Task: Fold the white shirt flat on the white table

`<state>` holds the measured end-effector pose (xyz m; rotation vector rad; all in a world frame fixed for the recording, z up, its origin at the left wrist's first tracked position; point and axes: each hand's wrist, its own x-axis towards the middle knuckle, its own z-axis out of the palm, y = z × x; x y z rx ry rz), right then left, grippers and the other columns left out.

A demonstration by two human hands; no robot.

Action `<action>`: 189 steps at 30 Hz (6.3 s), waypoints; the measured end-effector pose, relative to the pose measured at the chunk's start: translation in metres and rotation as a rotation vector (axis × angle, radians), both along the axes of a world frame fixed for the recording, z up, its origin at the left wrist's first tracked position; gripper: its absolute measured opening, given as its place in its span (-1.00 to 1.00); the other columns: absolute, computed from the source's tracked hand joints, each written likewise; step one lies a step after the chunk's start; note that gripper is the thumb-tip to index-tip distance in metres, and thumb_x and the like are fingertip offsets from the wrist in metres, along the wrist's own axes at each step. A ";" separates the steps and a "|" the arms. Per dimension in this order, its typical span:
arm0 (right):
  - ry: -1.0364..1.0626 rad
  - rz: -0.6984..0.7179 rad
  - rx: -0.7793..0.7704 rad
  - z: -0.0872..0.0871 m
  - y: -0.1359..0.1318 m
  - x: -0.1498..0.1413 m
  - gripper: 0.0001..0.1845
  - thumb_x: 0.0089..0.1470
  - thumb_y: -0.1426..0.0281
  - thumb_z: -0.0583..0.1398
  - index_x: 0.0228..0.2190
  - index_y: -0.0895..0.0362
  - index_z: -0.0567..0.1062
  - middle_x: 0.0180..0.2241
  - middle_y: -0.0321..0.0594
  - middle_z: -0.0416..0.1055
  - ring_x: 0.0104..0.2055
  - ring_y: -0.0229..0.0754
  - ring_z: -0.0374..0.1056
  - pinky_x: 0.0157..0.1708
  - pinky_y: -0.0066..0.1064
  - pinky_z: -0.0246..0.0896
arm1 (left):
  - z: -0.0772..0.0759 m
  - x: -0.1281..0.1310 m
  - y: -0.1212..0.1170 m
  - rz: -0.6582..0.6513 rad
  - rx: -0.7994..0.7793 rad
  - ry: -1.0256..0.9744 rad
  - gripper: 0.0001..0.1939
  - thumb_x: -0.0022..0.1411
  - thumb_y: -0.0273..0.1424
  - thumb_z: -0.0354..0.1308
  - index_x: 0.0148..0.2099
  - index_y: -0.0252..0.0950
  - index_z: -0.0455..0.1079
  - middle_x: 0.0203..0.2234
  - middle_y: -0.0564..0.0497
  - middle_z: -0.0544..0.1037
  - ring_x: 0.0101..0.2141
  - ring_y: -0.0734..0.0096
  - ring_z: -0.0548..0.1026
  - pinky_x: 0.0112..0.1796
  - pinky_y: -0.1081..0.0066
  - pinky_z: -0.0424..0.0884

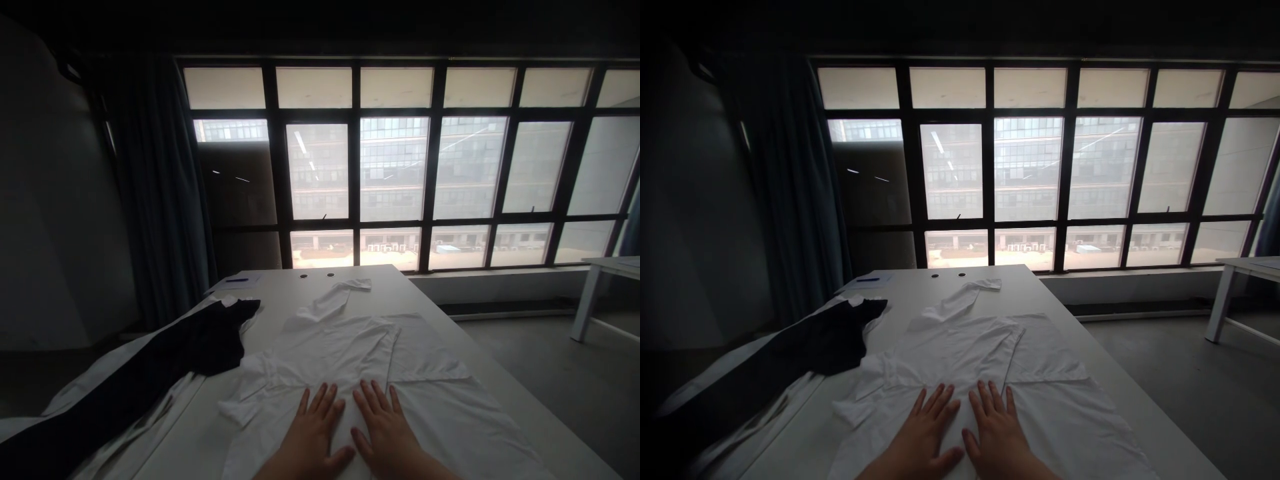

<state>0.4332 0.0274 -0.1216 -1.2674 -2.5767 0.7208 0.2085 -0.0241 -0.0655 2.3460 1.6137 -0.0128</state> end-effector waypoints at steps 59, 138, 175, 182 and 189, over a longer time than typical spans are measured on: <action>0.151 0.452 0.017 0.011 0.002 -0.013 -0.09 0.20 -0.21 0.08 0.40 -0.13 -0.01 0.42 -0.14 -0.25 0.45 0.27 -0.39 0.33 0.33 -0.60 | 0.001 -0.053 0.027 0.153 0.074 0.068 -0.35 0.41 0.11 -0.13 0.45 0.07 0.01 0.43 0.03 -0.04 0.40 0.12 -0.04 0.34 -0.18 -0.21; 0.162 0.452 0.023 0.014 0.001 -0.012 -0.09 0.20 -0.20 0.09 0.40 -0.12 -0.01 0.42 -0.12 -0.25 0.45 0.28 -0.39 0.33 0.35 -0.56 | 0.000 -0.054 0.028 0.152 0.072 0.072 -0.36 0.42 0.08 -0.11 0.45 0.08 0.01 0.43 0.03 -0.03 0.40 0.11 -0.04 0.33 -0.19 -0.20; 0.153 0.460 -0.031 0.018 0.002 -0.012 -0.07 0.19 -0.23 0.07 0.41 -0.11 -0.02 0.42 -0.11 -0.27 0.45 0.30 -0.42 0.31 0.37 -0.62 | -0.002 -0.055 0.027 0.146 0.083 0.078 -0.36 0.42 0.09 -0.12 0.45 0.09 0.00 0.43 0.04 -0.03 0.40 0.11 -0.03 0.33 -0.18 -0.18; 0.150 0.461 -0.058 0.021 0.001 -0.012 -0.07 0.19 -0.23 0.06 0.41 -0.11 -0.02 0.42 -0.09 -0.28 0.45 0.31 -0.43 0.31 0.37 -0.64 | -0.001 -0.055 0.028 0.142 0.085 0.074 -0.36 0.42 0.09 -0.13 0.45 0.06 0.02 0.42 0.02 -0.02 0.40 0.09 -0.03 0.33 -0.19 -0.19; 0.159 0.458 -0.010 0.015 0.001 -0.012 -0.08 0.20 -0.20 0.09 0.41 -0.11 -0.02 0.42 -0.10 -0.26 0.45 0.30 -0.39 0.32 0.36 -0.61 | 0.002 -0.053 0.027 0.145 0.078 0.077 -0.36 0.42 0.08 -0.11 0.45 0.07 0.00 0.43 0.02 -0.04 0.40 0.10 -0.04 0.33 -0.18 -0.19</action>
